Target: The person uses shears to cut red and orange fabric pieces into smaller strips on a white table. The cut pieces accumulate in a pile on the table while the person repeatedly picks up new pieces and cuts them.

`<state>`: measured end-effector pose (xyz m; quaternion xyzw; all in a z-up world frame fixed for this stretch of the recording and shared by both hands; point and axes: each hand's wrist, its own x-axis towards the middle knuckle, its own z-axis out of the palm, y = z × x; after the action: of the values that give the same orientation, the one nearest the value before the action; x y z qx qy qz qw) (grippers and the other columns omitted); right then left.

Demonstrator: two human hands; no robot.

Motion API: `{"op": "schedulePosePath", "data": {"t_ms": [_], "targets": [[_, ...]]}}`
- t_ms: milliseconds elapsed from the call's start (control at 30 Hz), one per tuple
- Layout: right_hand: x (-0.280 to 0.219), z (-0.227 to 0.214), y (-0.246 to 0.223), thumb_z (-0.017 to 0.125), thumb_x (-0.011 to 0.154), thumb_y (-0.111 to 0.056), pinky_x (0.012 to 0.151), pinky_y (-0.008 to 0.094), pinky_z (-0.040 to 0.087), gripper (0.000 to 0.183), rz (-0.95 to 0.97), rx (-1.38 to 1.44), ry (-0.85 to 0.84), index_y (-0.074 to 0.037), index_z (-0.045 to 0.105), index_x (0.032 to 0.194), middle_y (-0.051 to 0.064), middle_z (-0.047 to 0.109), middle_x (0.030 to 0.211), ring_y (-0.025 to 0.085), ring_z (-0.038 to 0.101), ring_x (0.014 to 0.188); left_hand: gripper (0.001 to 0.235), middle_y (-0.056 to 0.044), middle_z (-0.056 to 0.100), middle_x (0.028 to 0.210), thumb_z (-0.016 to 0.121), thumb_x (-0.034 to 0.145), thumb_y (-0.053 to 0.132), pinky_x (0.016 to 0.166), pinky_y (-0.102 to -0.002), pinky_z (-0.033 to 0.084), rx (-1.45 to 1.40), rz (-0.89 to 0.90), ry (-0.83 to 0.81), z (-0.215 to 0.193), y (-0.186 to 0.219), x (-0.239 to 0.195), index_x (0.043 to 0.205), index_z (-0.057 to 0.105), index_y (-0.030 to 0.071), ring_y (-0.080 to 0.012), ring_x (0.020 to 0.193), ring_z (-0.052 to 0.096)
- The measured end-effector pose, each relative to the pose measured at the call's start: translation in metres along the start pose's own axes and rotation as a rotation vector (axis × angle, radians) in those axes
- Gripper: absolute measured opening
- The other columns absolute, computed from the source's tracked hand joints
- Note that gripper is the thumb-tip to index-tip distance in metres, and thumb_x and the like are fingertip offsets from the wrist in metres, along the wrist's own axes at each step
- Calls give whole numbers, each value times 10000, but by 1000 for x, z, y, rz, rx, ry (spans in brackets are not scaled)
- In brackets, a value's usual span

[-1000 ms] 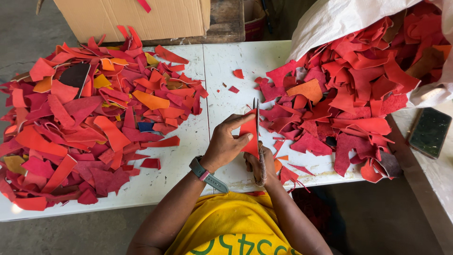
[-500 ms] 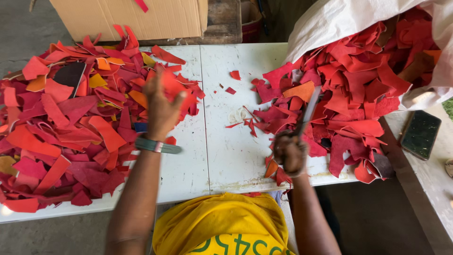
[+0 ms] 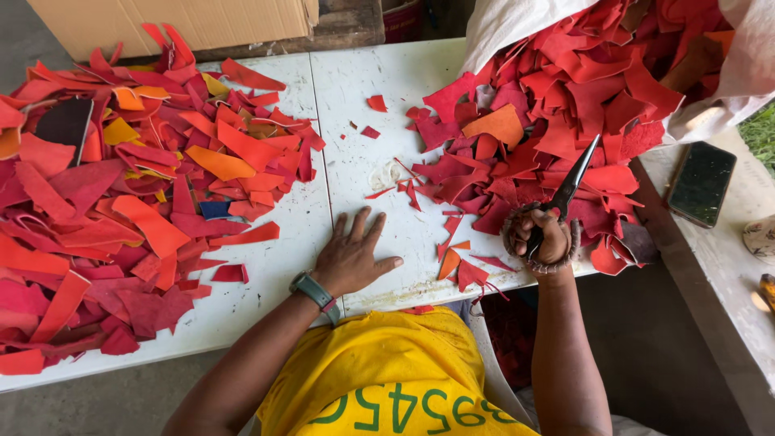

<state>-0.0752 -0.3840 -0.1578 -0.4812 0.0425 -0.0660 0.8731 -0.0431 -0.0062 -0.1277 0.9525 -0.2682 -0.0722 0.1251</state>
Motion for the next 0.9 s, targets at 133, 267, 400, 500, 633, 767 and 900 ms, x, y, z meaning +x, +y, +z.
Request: {"op": "schedulePosePath", "data": {"t_ms": [133, 267, 400, 500, 633, 767, 900], "targets": [[0, 1, -1, 506, 983, -248, 477, 296, 399, 268, -16, 24, -36, -68, 539, 787, 54, 477, 661, 186, 459, 486, 1064, -261, 217, 1588, 589, 840, 760, 1190, -589, 170, -1, 96, -8, -10, 16, 13, 1558, 271, 42, -555, 1422, 222], [4, -4, 2, 510, 989, -253, 492, 291, 402, 264, 8, 38, 43, -66, 548, 807, 62, 488, 688, 184, 467, 525, 1090, -212, 221, 1602, 612, 813, 756, 1188, -580, 174, 29, 137, -90, -10, 39, 32, 1558, 254, 46, -551, 1415, 198], [6, -8, 7, 529, 1011, -256, 490, 293, 405, 274, 22, 128, -38, -68, 534, 811, 54, 483, 691, 185, 465, 521, 824, -100, 580, 1400, 600, 814, 657, 1077, -604, 348, 34, 652, 148, 6, 77, 43, 1465, 529, 157, -360, 1369, 472], [15, -8, 6, 535, 1007, -248, 480, 292, 400, 263, -15, 124, -51, -71, 533, 812, 56, 490, 697, 183, 462, 516, 578, -155, 705, 1210, 660, 929, 615, 1037, -455, 524, -279, 434, 3, 12, 87, 71, 1195, 733, 108, -323, 1164, 664], [2, -10, 9, 532, 1005, -246, 500, 292, 410, 267, 8, 17, 110, -60, 551, 813, 59, 501, 695, 178, 480, 527, 267, -139, 751, 1143, 705, 980, 226, 954, -434, 562, -520, 182, 421, 5, 56, 138, 1190, 722, 62, -322, 1078, 709], [3, 3, 2, 542, 994, -242, 493, 311, 427, 268, -29, 33, 40, -56, 565, 802, 76, 525, 676, 201, 500, 491, 578, -229, 601, 1312, 808, 739, 163, 852, -475, 536, -287, 148, 337, -10, 42, 172, 1261, 626, -5, -388, 1005, 647], [3, 11, -1, 544, 988, -233, 501, 317, 436, 256, -57, 22, 70, -55, 574, 807, 74, 536, 686, 198, 516, 506, 547, -200, 639, 1233, 845, 732, 191, 872, -478, 532, -265, 43, 218, -16, 45, 183, 1225, 654, 49, -377, 1057, 645]]}}
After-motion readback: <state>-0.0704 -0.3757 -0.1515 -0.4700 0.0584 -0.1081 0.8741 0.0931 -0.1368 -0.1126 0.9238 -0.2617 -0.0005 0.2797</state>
